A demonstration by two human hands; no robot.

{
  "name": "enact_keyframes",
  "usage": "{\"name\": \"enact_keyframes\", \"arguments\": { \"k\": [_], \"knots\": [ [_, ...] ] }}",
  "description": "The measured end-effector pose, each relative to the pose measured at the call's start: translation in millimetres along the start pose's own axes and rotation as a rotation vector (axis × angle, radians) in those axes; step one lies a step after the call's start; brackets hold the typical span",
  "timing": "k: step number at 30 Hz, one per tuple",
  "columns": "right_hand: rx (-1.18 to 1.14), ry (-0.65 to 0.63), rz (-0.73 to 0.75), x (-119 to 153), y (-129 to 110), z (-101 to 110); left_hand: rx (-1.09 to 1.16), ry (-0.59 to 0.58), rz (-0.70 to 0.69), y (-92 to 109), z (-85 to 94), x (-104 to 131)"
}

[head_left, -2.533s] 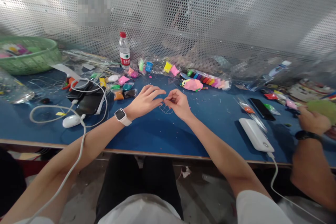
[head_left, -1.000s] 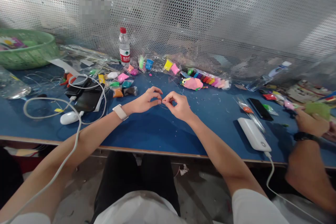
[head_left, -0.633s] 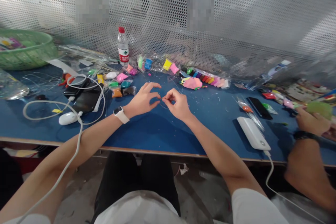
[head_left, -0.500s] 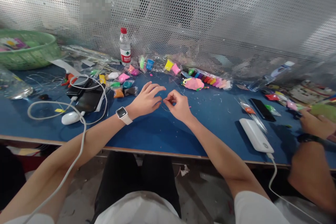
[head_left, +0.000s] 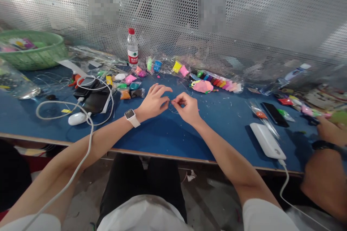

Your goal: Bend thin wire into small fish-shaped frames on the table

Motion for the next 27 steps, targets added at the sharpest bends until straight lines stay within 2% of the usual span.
{"name": "enact_keyframes", "arguments": {
  "k": [4,10,16,19,22,27],
  "knots": [
    [0.091,-0.066,0.069,-0.2,0.1,4.6,0.120,-0.018,0.073,-4.1,-0.4,0.3],
    [0.147,-0.142,0.113,-1.2,2.7,10.5,0.200,-0.074,0.080,-8.0,0.2,0.3],
    [0.144,-0.173,0.151,-2.2,5.2,15.0,0.335,-0.125,0.133,-12.2,-9.1,1.8],
    [0.108,-0.126,0.083,-2.8,4.8,15.0,0.343,-0.069,0.181,-12.6,-12.2,2.4],
    [0.096,-0.125,0.059,-2.7,4.4,13.5,0.308,-0.031,0.162,-12.2,-11.1,2.1],
    [0.140,-0.158,0.131,-1.3,5.6,12.8,0.245,-0.135,0.099,-12.2,-8.2,2.3]
  ]
}}
Point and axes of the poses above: each hand's wrist, its own x-axis away from the middle knuckle, its own z-axis out of the back of the hand, y = z × x, the point moved 1 cm from there along -x, towards the middle knuckle, and after that the axes turned 10 degrees about -x, right-handed, at the moved point
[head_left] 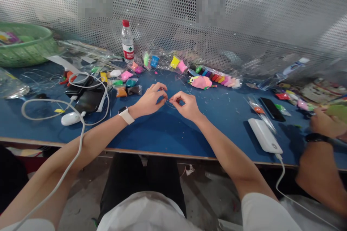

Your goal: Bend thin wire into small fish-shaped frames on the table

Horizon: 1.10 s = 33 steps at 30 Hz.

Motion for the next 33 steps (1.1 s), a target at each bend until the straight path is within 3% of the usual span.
{"name": "enact_keyframes", "arguments": {
  "k": [9,13,16,20,26,30,33],
  "knots": [
    [0.045,-0.103,0.108,2.5,2.7,3.0,0.243,-0.212,0.083,-11.0,-7.0,-0.4],
    [0.059,-0.132,0.125,2.0,1.3,5.6,0.335,-0.245,0.133,-12.1,-11.5,-1.3],
    [0.005,-0.087,0.047,0.4,0.6,5.2,0.361,-0.204,0.133,-9.6,-13.4,-1.6],
    [-0.095,-0.019,-0.114,-2.4,-0.5,0.6,0.310,-0.064,0.099,-4.5,-12.3,-0.9],
    [-0.220,0.048,-0.225,-3.6,1.2,-3.4,0.177,0.083,0.065,0.2,-10.9,-0.4],
    [-0.251,0.072,-0.289,-5.2,6.2,-0.7,0.262,0.184,0.197,-2.3,-9.3,-2.0],
    [-0.275,0.061,-0.368,-6.9,7.8,0.9,0.365,0.163,0.295,-5.8,-7.9,-2.4]
  ]
}}
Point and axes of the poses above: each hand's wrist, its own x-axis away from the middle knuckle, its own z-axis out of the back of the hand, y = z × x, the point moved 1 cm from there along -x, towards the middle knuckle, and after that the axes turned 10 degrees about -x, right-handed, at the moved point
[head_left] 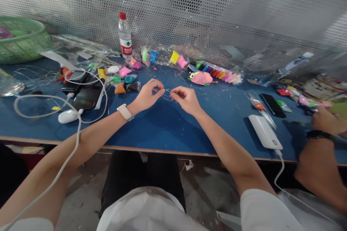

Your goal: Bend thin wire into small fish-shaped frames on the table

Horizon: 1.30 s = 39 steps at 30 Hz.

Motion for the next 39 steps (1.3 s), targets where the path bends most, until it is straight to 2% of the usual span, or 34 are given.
{"name": "enact_keyframes", "arguments": {
  "k": [3,7,13,19,27,36,39],
  "knots": [
    [-0.061,-0.020,-0.061,-1.1,-1.5,0.0,0.065,-0.026,0.060,-0.8,1.1,-0.4],
    [-0.106,-0.030,-0.078,-1.6,-2.6,-1.4,0.149,-0.037,0.071,0.8,-1.4,0.2],
    [-0.118,0.021,-0.054,0.5,-1.2,-6.4,0.256,-0.017,0.147,2.8,-9.9,1.4],
    [-0.115,0.027,-0.009,2.2,-4.8,-10.3,0.402,-0.047,0.223,6.4,-11.6,2.8],
    [-0.157,0.017,-0.058,1.0,7.0,-11.8,0.327,-0.121,0.169,6.8,-7.7,2.2],
    [-0.244,0.090,-0.053,-0.2,-0.1,-12.5,0.230,0.034,0.160,8.2,-2.8,1.2],
    [-0.216,0.129,-0.020,0.0,-0.4,-9.7,0.252,0.027,0.180,7.4,-2.6,0.9]
  ]
}}
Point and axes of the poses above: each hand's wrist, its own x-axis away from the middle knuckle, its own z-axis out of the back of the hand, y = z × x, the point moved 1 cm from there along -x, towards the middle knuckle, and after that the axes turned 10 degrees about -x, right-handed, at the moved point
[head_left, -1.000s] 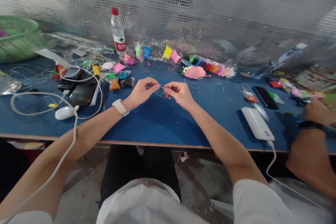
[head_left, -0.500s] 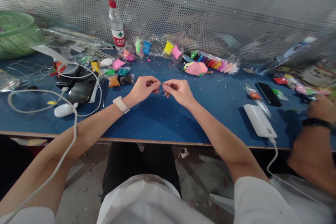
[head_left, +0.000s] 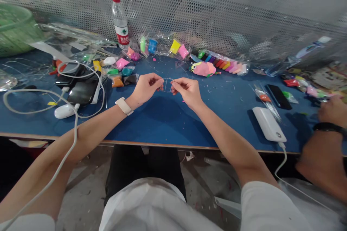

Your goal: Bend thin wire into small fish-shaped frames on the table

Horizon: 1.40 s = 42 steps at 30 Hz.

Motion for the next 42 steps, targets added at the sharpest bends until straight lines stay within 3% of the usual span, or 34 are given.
{"name": "enact_keyframes", "arguments": {
  "k": [5,9,14,28,34,37,42],
  "knots": [
    [0.104,0.028,0.045,3.0,-2.9,-2.0,-0.077,-0.042,-0.003,0.7,-1.6,2.6],
    [0.149,0.055,0.059,6.1,-3.0,-5.9,-0.282,0.027,-0.069,2.8,-1.2,5.1],
    [0.158,0.093,0.055,8.1,-3.0,-8.4,-0.350,0.084,-0.119,5.1,-3.9,6.5],
    [0.116,0.086,0.022,9.2,-5.3,-11.2,-0.273,0.075,-0.086,10.8,-5.2,11.1],
    [0.030,0.072,-0.021,6.3,-1.9,-9.1,0.069,-0.073,0.048,2.0,-6.6,5.4],
    [0.003,0.067,-0.024,5.2,1.4,-7.6,0.119,-0.110,0.079,-1.5,-7.0,3.8],
    [0.065,0.080,0.004,7.0,0.3,-9.1,0.067,-0.058,0.042,-1.0,-8.0,4.9]
  ]
}}
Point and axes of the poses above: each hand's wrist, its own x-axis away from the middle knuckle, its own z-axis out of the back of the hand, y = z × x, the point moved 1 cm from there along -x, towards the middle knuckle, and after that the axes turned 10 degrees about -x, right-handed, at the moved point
